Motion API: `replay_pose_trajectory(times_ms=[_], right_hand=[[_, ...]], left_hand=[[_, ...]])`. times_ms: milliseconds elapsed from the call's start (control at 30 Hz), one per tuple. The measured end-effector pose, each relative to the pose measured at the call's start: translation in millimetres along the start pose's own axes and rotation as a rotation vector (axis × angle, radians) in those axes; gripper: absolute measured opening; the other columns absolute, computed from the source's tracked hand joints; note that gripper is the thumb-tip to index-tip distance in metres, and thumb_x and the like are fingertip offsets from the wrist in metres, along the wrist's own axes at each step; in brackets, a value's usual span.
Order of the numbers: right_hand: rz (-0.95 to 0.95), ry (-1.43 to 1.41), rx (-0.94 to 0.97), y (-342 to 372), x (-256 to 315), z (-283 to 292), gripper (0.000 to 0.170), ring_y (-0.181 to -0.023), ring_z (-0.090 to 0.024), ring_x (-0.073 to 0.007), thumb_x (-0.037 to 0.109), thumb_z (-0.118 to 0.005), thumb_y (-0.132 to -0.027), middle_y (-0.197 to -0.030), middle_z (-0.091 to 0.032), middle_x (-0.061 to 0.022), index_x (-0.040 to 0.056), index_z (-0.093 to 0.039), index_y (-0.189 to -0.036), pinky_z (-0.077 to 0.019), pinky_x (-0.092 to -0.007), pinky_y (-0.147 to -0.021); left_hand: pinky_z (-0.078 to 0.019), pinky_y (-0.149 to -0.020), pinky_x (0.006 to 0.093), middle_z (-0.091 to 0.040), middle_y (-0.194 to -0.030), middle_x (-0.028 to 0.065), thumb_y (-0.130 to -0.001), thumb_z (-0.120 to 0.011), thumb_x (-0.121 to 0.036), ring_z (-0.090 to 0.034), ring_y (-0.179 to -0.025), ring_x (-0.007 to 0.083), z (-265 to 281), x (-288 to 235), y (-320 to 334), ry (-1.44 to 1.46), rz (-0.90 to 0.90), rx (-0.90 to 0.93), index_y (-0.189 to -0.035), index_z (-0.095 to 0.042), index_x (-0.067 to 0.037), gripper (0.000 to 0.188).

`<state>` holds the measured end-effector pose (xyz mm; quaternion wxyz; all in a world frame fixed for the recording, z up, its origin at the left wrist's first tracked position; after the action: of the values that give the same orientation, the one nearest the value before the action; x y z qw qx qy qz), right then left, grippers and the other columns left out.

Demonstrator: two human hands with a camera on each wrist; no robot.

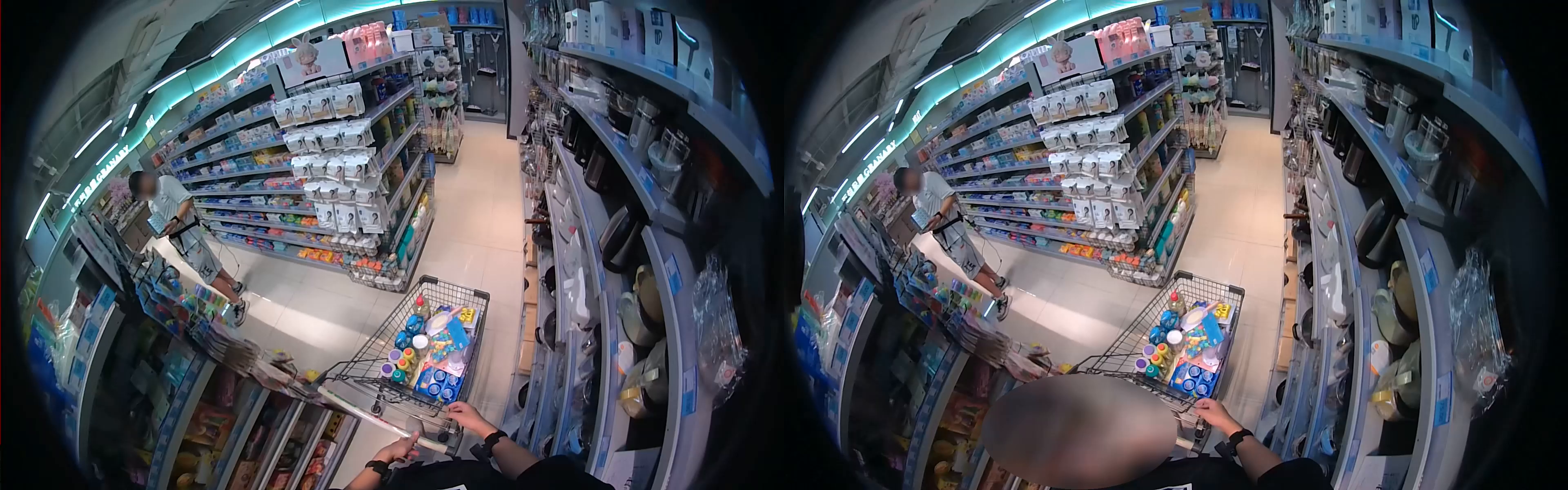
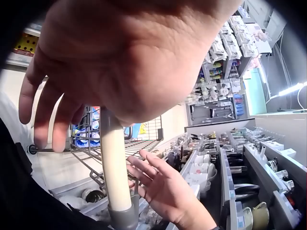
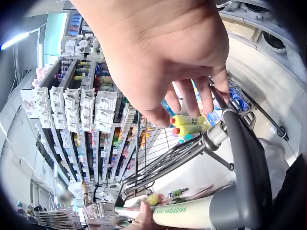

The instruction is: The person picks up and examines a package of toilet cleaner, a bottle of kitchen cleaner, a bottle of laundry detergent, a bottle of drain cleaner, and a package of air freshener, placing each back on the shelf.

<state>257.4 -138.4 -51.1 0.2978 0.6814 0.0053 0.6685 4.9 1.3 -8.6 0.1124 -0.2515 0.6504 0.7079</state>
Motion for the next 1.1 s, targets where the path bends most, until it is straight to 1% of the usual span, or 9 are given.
replay_pose_trajectory(times_ms=[67, 100, 200, 300, 433, 500, 667, 967, 1100], right_hand=[[0.077, -0.045, -0.103, -8.8, 3.1, 0.0, 0.037, -0.099, -0.071, -0.0189, 0.023, -0.078, -0.089, -0.105, -0.075, -0.0136, 0.0011, -0.07, -0.118, -0.0553, -0.0312, -0.088], [0.003, 0.058, -0.149, -1.3, 15.3, 68.3, 0.037, -0.099, -0.071, -0.0189, 0.023, -0.078, -0.089, -0.105, -0.075, -0.0136, 0.0011, -0.07, -0.118, -0.0553, -0.0312, -0.088], [-0.046, 0.23, -0.166, -62.0, 50.5, 64.0, 0.042, -0.104, -0.072, -0.0232, 0.026, -0.079, -0.087, -0.109, -0.075, -0.0162, -0.0005, -0.069, -0.119, -0.0557, -0.0347, -0.091], [-0.03, 0.241, -0.355, -73.1, 90.8, 77.4, 0.034, -0.094, -0.07, -0.0184, 0.021, -0.076, -0.091, -0.101, -0.074, -0.0106, -0.0002, -0.07, -0.117, -0.0558, -0.0317, -0.086], [-0.079, 0.24, -0.401, -102.9, 93.6, 108.7, 0.044, -0.105, -0.072, -0.0274, 0.031, -0.077, -0.088, -0.11, -0.075, -0.0158, 0.0026, -0.07, -0.121, -0.0567, -0.0378, -0.091], [-0.059, 0.266, -0.435, -114.6, 108.8, 118.2, 0.045, -0.105, -0.072, -0.0273, 0.031, -0.077, -0.088, -0.11, -0.075, -0.0162, 0.0023, -0.07, -0.121, -0.0567, -0.0379, -0.091], [0.01, 0.276, -0.47, -158.1, 141.9, 167.8, 0.046, -0.103, -0.073, -0.0271, 0.032, -0.077, -0.088, -0.11, -0.075, -0.0164, 0.0016, -0.069, -0.123, -0.0567, -0.038, -0.091], [-0.031, 0.279, -0.285, -257.7, 196.4, 286.9, 0.049, -0.102, -0.073, -0.0269, 0.03, -0.076, -0.089, -0.112, -0.075, -0.0168, 0.0027, -0.066, -0.129, -0.0572, -0.0375, -0.09], [0.064, 0.296, -0.097, -295.8, 212.8, 330.0, 0.049, -0.093, -0.072, -0.0188, 0.028, -0.078, -0.091, -0.106, -0.075, -0.0111, 0.0017, -0.064, -0.13, -0.0581, -0.0329, -0.08]], left_hand=[[-0.0566, -0.065, 0.0362, -0.076, -0.082, 0.0097, -0.098, -0.042, -0.077, -0.07, -0.069, 0.0184, 16.2, -16.3, -2.4, -0.161, -0.048, -0.021, -0.11, -0.07, -0.001, 0.082], [-0.0566, -0.065, 0.0362, -0.076, -0.082, 0.0097, -0.098, -0.042, -0.077, -0.07, -0.069, 0.0184, -11.0, -54.0, -45.4, -0.1, -0.099, 0.089, -0.11, -0.07, -0.001, 0.082], [-0.0564, -0.069, 0.0362, -0.074, -0.078, 0.0116, -0.104, -0.049, -0.06, -0.07, -0.069, 0.0233, 74.7, -101.1, -52.3, -0.251, -0.372, 0.099, -0.08, -0.07, -0.001, 0.067], [-0.0563, -0.07, 0.0388, -0.073, -0.079, 0.0128, -0.101, -0.06, -0.051, -0.071, -0.073, 0.0287, 122.8, -167.9, -56.7, -0.388, -0.751, -0.209, -0.088, -0.071, -0.003, 0.051], [-0.0542, -0.077, 0.0439, -0.073, -0.086, 0.0128, -0.096, -0.066, -0.045, -0.071, -0.085, 0.0321, 172.1, -250.9, -61.4, -0.213, -0.852, -0.446, -0.099, -0.072, -0.006, 0.04], [-0.0513, -0.084, 0.0469, -0.074, -0.098, 0.0118, -0.095, -0.068, -0.045, -0.07, -0.096, 0.0318, 202.1, -273.2, -80.3, -0.48, -0.947, -0.654, -0.103, -0.071, -0.008, 0.039], [-0.0272, -0.108, 0.0458, -0.074, -0.108, 0.0056, -0.079, -0.073, -0.073, -0.062, -0.116, 0.0252, 234.6, -325.4, -108.0, -0.829, -0.757, -0.403, -0.115, -0.075, -0.017, 0.066], [-0.0282, -0.107, 0.0485, -0.071, -0.115, 0.003, -0.076, -0.081, -0.064, -0.058, -0.122, 0.0276, 245.3, -434.0, -178.4, -0.718, -0.76, -0.501, -0.113, -0.073, -0.022, 0.056], [-0.0273, -0.114, 0.0527, -0.067, -0.123, 0.0042, -0.077, -0.082, -0.058, -0.054, -0.128, 0.0283, 238.8, -482.5, -184.6, -0.668, -0.762, -0.701, -0.11, -0.072, -0.022, 0.05]])
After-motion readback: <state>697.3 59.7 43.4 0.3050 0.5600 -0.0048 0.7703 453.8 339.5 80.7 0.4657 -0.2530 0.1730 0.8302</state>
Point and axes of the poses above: each hand's wrist, its own y-axis away from the middle knuckle, its own z-axis out of the back of the hand, x = y × z, the point moved 1 cm from there along -y, towards the middle knuckle
